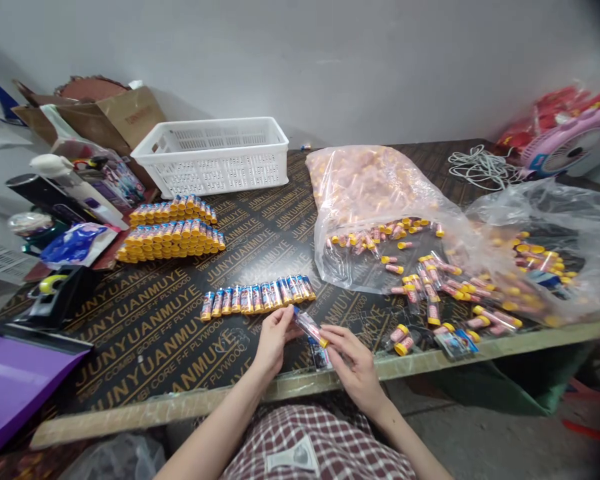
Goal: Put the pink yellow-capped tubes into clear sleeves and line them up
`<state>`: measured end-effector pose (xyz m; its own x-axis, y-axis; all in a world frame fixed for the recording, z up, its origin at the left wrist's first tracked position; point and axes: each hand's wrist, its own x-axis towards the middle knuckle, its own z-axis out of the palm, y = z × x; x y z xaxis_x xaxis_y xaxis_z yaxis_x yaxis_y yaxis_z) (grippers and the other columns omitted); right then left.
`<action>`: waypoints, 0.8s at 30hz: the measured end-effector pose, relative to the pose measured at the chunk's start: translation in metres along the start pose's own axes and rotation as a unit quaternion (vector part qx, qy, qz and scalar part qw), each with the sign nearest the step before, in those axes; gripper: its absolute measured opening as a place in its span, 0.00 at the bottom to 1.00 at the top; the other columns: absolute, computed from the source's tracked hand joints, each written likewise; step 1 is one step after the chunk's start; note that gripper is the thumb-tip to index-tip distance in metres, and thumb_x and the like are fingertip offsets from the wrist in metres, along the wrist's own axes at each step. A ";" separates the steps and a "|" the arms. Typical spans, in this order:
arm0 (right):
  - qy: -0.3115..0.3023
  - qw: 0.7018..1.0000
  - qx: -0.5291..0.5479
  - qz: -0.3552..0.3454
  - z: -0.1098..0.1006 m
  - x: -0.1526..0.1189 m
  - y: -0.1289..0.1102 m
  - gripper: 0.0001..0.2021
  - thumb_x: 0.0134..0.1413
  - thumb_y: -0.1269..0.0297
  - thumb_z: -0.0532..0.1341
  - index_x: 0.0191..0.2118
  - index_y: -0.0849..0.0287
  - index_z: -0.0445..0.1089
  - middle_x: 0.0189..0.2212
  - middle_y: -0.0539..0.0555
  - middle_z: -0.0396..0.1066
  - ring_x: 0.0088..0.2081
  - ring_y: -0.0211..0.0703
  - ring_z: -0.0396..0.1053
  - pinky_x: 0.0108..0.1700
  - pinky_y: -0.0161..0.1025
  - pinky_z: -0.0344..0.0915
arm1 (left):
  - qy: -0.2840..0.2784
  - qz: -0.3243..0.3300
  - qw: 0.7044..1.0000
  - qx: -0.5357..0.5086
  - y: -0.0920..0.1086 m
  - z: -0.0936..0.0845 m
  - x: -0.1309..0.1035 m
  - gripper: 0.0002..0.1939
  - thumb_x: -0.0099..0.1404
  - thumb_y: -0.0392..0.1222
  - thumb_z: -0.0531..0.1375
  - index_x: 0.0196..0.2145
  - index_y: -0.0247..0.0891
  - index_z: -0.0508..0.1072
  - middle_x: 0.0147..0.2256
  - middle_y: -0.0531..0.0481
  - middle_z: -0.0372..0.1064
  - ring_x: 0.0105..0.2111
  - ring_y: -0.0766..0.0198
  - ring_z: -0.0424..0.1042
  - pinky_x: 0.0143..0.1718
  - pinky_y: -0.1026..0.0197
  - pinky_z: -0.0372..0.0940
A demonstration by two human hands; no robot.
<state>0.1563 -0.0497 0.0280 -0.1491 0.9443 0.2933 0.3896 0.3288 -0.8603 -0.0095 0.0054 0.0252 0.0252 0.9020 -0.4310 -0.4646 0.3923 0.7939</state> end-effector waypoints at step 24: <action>-0.080 0.992 0.083 -0.047 0.005 0.009 0.011 0.44 0.35 0.79 0.55 0.63 0.54 0.43 0.58 0.58 0.55 0.57 0.49 0.59 0.58 0.46 0.59 | -0.158 -0.113 0.976 0.094 0.001 0.009 -0.020 0.18 0.43 0.46 0.70 0.25 0.30 0.72 0.22 0.50 0.71 0.21 0.68 0.69 0.25 0.66 0.66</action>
<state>0.1550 -0.0378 0.0194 -0.3259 0.8910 0.3161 0.2140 0.3952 -0.8933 -0.0025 -0.0107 0.0383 0.3945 0.7878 -0.4730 -0.2465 0.5866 0.7715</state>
